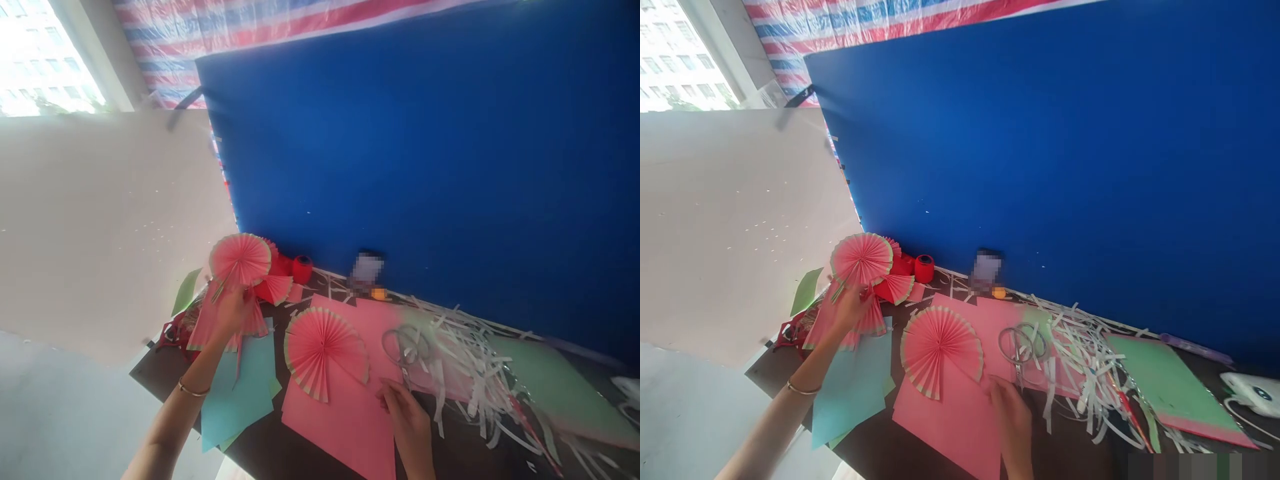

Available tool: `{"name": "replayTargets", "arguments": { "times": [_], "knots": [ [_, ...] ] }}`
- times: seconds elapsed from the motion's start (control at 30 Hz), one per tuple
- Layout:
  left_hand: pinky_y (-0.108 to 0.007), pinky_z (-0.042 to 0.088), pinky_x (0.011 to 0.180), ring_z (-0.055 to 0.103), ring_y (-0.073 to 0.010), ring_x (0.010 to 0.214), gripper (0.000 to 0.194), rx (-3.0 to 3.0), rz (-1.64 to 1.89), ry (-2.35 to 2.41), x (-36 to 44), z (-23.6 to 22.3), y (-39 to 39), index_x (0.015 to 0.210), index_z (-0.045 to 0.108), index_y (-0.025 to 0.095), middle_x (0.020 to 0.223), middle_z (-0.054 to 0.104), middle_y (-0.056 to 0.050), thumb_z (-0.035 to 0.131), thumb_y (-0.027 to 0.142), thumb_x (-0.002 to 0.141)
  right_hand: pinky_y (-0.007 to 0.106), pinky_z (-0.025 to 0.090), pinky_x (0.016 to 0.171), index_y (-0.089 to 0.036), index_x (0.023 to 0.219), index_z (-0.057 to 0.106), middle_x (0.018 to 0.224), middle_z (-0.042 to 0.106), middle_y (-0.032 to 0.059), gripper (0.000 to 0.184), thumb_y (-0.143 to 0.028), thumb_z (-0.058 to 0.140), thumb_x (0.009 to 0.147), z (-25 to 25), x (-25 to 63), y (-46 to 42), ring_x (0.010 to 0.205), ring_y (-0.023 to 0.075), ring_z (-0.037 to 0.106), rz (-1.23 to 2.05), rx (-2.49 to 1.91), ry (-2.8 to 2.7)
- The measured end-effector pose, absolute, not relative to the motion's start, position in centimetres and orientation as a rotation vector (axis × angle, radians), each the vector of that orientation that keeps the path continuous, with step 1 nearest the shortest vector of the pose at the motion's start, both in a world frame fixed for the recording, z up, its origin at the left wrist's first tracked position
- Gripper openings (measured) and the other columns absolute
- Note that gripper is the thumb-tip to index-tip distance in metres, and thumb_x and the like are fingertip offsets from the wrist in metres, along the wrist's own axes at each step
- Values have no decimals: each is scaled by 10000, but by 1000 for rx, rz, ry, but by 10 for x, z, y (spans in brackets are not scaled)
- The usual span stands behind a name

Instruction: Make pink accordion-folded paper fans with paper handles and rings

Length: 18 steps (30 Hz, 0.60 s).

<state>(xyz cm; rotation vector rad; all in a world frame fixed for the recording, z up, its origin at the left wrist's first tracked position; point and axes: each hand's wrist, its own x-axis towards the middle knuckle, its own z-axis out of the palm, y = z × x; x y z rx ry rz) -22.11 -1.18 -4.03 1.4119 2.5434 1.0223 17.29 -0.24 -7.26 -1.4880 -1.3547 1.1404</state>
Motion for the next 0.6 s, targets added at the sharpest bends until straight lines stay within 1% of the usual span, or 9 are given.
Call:
{"name": "replayTargets", "arguments": {
  "times": [0.1,0.17,0.23,0.27,0.33,0.4,0.47,0.53,0.6],
  "knots": [
    [-294,459,609,620,-196,720,230,1316,1115,2566,-229,-32,-10,938,569,188,844,658,-67,423,319,818,268,478,561,-168,822,651,683,648,45,387,-517,587,667,-71,178,-7,611,176,578,1124,-1490,-1320],
    [-297,474,626,621,-192,719,249,1183,1233,2624,-243,-23,-13,941,573,182,830,656,-62,412,327,819,270,482,544,-165,841,653,731,658,54,401,-517,599,657,-73,183,-10,590,168,571,1128,-1517,-1285],
    [-315,489,692,622,-195,754,287,1092,1349,2671,-259,-15,-20,979,574,172,834,654,-65,394,338,828,273,488,546,-161,828,650,773,663,63,403,-519,605,649,-77,187,-11,587,165,567,1143,-1541,-1260],
    [-329,489,748,619,-205,822,312,1099,1382,2692,-267,-11,-23,1015,570,165,903,649,-79,389,346,835,273,488,548,-160,822,647,795,665,68,401,-518,603,648,-79,187,-11,596,166,569,1148,-1548,-1253],
    [-373,442,894,544,-248,1050,381,1152,1387,2761,-276,-7,-28,1117,531,129,1105,583,-136,395,357,844,269,482,547,-162,830,643,851,669,78,396,-514,593,656,-82,187,-11,632,176,580,1151,-1557,-1257],
    [-417,357,1000,396,-281,1224,437,1216,1341,2809,-276,-6,-32,1206,466,103,1260,466,-175,403,353,853,264,472,546,-168,852,642,883,671,81,389,-506,582,668,-83,184,-10,670,187,591,1143,-1566,-1277],
    [-438,314,1035,297,-283,1290,424,1297,1316,2803,-267,-6,-36,1242,435,130,1320,397,-165,397,323,867,263,467,556,-172,862,639,862,672,75,382,-500,573,678,-84,181,-10,700,197,599,1137,-1566,-1295],
    [-419,331,1027,251,-260,1314,374,1411,1339,2779,-252,-7,-39,1234,446,189,1339,371,-123,376,271,877,265,466,561,-173,858,634,808,671,68,382,-506,568,684,-84,179,-11,708,204,604,1135,-1561,-1299],
    [-394,348,1014,246,-237,1316,363,1533,1323,2769,-237,-7,-42,1222,453,210,1336,367,-103,360,219,870,267,467,557,-172,863,630,793,669,67,394,-518,568,685,-84,180,-12,709,207,607,1141,-1557,-1300]
  ]
}}
